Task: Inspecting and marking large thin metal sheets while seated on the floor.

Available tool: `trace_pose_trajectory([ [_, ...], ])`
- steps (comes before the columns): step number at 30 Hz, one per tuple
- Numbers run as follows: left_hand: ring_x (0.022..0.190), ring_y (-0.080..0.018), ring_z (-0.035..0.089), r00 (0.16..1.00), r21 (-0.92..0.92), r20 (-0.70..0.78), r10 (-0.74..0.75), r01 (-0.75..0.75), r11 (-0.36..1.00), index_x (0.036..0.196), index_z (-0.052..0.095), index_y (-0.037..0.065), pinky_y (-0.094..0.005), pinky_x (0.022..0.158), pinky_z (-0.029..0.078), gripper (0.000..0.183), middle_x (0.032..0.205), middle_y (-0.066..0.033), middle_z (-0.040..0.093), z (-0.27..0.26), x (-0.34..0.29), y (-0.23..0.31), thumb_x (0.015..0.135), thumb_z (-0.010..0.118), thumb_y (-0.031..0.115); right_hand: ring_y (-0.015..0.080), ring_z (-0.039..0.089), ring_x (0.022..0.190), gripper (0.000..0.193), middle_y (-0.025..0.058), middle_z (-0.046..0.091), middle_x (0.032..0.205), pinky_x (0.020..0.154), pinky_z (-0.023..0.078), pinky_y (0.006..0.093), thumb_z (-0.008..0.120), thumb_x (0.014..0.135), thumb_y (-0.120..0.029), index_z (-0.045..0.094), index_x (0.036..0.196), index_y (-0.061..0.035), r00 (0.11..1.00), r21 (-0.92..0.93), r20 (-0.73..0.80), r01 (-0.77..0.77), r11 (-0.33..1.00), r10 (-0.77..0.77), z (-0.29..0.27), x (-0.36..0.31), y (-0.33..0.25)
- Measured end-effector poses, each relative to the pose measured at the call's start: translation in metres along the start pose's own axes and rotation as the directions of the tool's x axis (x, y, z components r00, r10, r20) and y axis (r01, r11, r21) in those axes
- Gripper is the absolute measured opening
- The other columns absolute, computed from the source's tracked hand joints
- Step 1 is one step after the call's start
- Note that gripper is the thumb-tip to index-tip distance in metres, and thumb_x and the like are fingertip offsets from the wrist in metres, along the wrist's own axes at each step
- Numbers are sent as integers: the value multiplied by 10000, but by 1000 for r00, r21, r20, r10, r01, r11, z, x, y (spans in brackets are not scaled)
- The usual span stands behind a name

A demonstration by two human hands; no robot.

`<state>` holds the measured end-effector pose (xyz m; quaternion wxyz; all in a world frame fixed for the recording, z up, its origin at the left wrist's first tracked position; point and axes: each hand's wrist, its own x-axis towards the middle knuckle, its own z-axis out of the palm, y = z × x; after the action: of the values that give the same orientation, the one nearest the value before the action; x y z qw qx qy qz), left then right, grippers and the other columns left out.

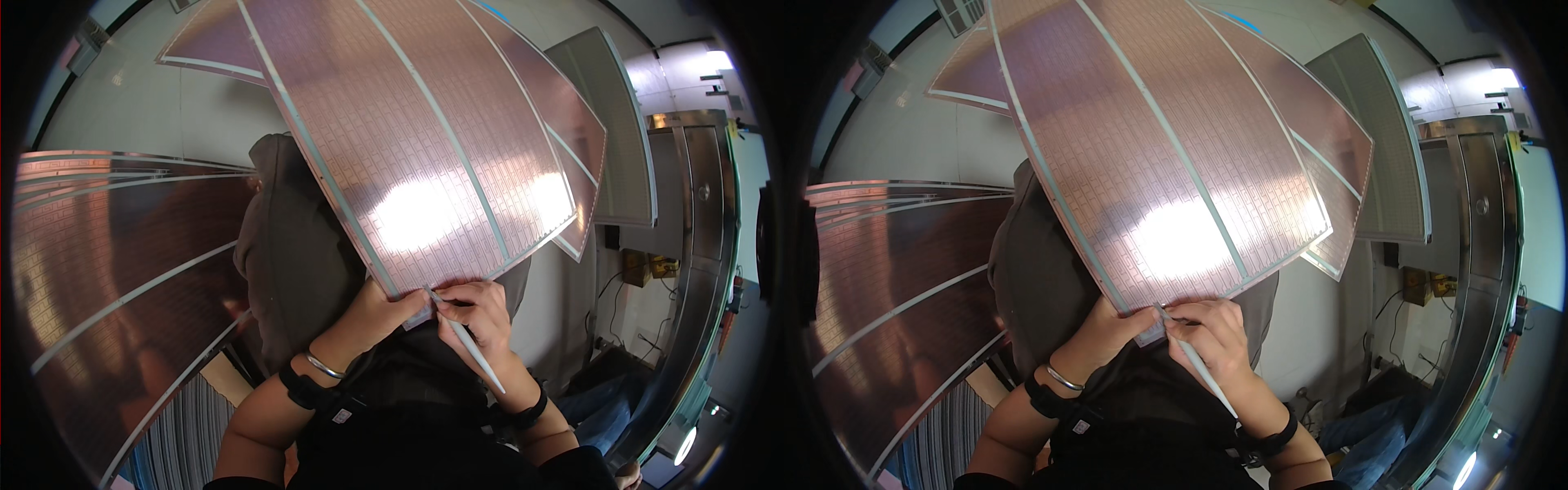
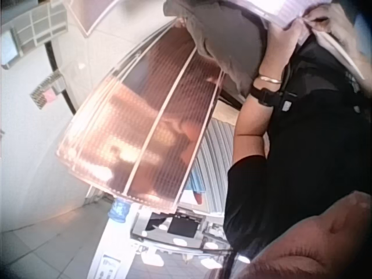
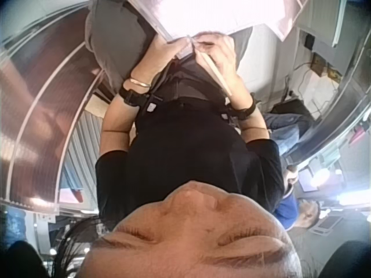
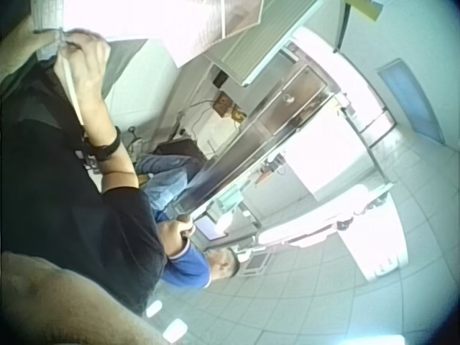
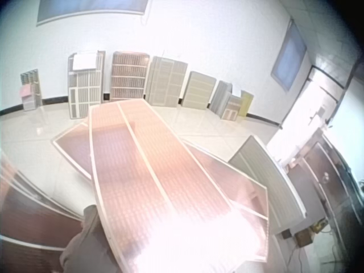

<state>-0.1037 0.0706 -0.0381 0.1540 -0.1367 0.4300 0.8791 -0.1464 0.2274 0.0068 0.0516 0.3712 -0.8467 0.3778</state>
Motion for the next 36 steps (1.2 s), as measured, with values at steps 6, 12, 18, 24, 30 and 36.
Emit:
trace_pose_trajectory([
  [6,967,-92,502,1000,5,8,-4,4,1000,1152,443,-1,-253,848,427,344,1066,-38,514,-1,0,-1,816,518,-14,194,596,772,239,43,600,861,710,426,303,704,577,47,570,736,-71,999,-39,-34,35,999,-37,5,-1,2],
  [12,964,-88,502,1000,6,23,0,0,1000,1146,445,-1,-248,844,429,338,1063,-38,513,-1,0,0,816,517,-16,180,596,770,250,32,603,865,700,422,290,709,570,52,564,725,-80,997,-78,-32,70,994,-73,4,0,3],
  [18,956,-81,501,999,6,42,-22,22,1000,1146,446,1,-241,835,433,345,1058,-33,514,0,0,4,812,532,-20,227,602,756,267,62,617,855,706,429,324,692,571,80,565,757,-65,999,-3,-7,45,999,-45,-2,-1,4],
  [24,951,-80,504,999,-11,37,-19,19,1000,1141,452,4,-237,828,436,339,1050,-33,518,0,0,3,813,533,-18,232,596,758,265,63,619,854,702,430,328,689,574,80,563,757,-63,999,29,32,10,1000,-11,-5,3,2],
  [30,952,-82,501,999,-2,33,-15,15,1000,1134,461,4,-240,835,432,333,1046,-32,519,1,-1,5,810,534,-17,189,594,760,246,39,609,861,697,422,295,702,565,54,581,736,-74,998,-32,-35,45,998,-46,3,0,4],
  [36,957,-86,496,999,-10,31,-45,45,999,1141,456,-3,-240,842,426,342,1063,-34,510,2,-1,6,809,535,-14,198,596,770,250,45,609,862,707,425,302,704,564,49,580,747,-69,999,26,-28,21,999,-20,-1,-2,6],
])
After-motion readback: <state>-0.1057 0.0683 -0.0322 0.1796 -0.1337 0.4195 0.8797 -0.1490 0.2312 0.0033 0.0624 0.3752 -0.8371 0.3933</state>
